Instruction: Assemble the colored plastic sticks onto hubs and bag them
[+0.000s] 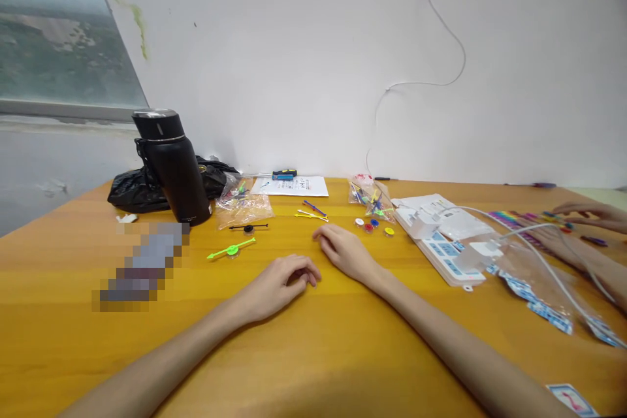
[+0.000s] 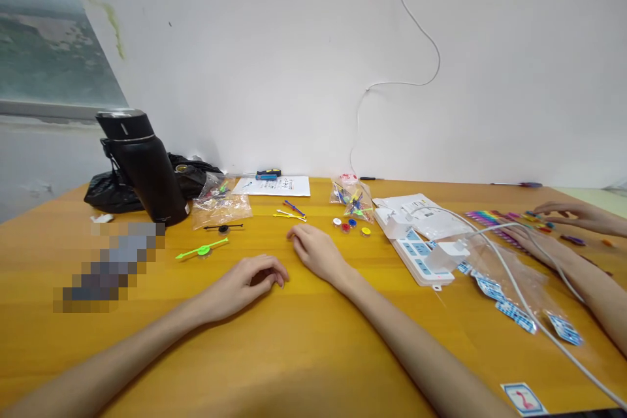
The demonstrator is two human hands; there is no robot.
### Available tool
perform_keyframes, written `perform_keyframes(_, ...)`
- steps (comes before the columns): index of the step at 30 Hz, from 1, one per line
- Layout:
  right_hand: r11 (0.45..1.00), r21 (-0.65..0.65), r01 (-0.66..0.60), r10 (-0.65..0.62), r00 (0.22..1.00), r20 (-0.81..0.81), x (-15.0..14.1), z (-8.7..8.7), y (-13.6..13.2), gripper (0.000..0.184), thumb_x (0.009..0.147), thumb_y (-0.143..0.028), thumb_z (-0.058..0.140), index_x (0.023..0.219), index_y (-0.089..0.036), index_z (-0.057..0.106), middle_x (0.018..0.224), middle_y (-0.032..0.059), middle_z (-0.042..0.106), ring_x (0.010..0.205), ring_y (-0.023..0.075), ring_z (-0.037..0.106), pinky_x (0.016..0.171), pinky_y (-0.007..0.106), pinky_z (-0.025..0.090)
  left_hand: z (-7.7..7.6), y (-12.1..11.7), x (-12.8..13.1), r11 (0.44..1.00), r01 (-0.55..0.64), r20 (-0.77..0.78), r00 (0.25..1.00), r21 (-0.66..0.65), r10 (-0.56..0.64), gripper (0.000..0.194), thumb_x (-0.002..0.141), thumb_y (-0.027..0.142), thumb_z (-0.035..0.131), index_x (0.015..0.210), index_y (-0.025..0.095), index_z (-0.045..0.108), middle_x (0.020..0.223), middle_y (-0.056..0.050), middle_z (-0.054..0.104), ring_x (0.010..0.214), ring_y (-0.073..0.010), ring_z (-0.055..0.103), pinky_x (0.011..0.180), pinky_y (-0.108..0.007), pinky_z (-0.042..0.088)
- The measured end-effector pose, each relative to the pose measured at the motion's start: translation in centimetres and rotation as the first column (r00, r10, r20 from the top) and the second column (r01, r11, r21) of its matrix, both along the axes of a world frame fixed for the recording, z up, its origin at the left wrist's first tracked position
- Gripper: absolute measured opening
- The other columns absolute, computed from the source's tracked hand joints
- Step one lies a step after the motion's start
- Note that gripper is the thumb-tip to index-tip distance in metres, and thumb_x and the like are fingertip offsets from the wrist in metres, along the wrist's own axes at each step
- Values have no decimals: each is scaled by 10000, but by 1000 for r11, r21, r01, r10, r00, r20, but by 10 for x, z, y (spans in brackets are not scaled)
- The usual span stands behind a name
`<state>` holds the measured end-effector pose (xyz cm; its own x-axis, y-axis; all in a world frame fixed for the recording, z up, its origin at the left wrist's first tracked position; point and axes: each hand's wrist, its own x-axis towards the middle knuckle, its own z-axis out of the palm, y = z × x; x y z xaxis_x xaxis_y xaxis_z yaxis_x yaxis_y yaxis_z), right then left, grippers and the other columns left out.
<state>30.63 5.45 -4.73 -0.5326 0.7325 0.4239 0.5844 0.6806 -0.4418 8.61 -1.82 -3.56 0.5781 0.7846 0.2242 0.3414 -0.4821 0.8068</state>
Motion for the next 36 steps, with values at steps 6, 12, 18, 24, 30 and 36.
perform_keyframes(6,853,285,436,-469,881,55,66,3,8,248,962,-204,451,1157,-173,602,1161,137,614,1129,306,535,1001,431,415,3,0,1,999,-16,7,1000,-48,16,231,976,179,455,1023,194,681,962,-36,718,890,-169,653,806,-280,475)
perform_keyframes(12,807,339,483,-553,820,149,75,-5,23,253,945,-246,497,1139,-172,642,1133,139,647,1117,344,502,993,496,389,5,-1,1,999,-30,-10,1000,-42,30,231,978,196,452,1011,196,681,937,-30,706,862,-166,645,787,-278,466)
perform_keyframes(18,910,230,344,-362,932,39,62,6,11,166,964,-239,511,1051,-206,648,1068,99,663,1079,303,529,964,460,417,3,1,1,995,-45,58,997,-86,50,217,982,237,476,1050,193,677,977,-53,717,893,-182,647,810,-297,475)
perform_keyframes(24,1000,-18,-23,18,969,-247,5,19,-34,123,974,-321,589,1046,-223,597,1023,69,647,957,214,598,876,358,488,-3,9,-1,960,-41,307,943,-277,129,339,986,397,546,1262,201,523,1112,-104,682,927,-192,640,861,-340,500)
perform_keyframes(30,929,-225,-293,214,924,-317,-13,18,-48,168,967,-372,609,1054,-230,630,1074,65,649,947,195,630,873,344,521,-4,13,-1,948,-49,353,921,-314,165,289,971,450,574,1061,175,575,853,-24,651,819,-158,608,805,-302,470)
perform_keyframes(36,996,-42,74,-78,990,-117,15,3,-13,230,1023,-321,479,1163,-222,632,1245,100,613,1187,244,555,1077,444,420,-7,18,1,920,-46,428,875,-388,225,297,923,447,640,1018,169,597,856,-29,656,782,-149,625,773,-294,510)
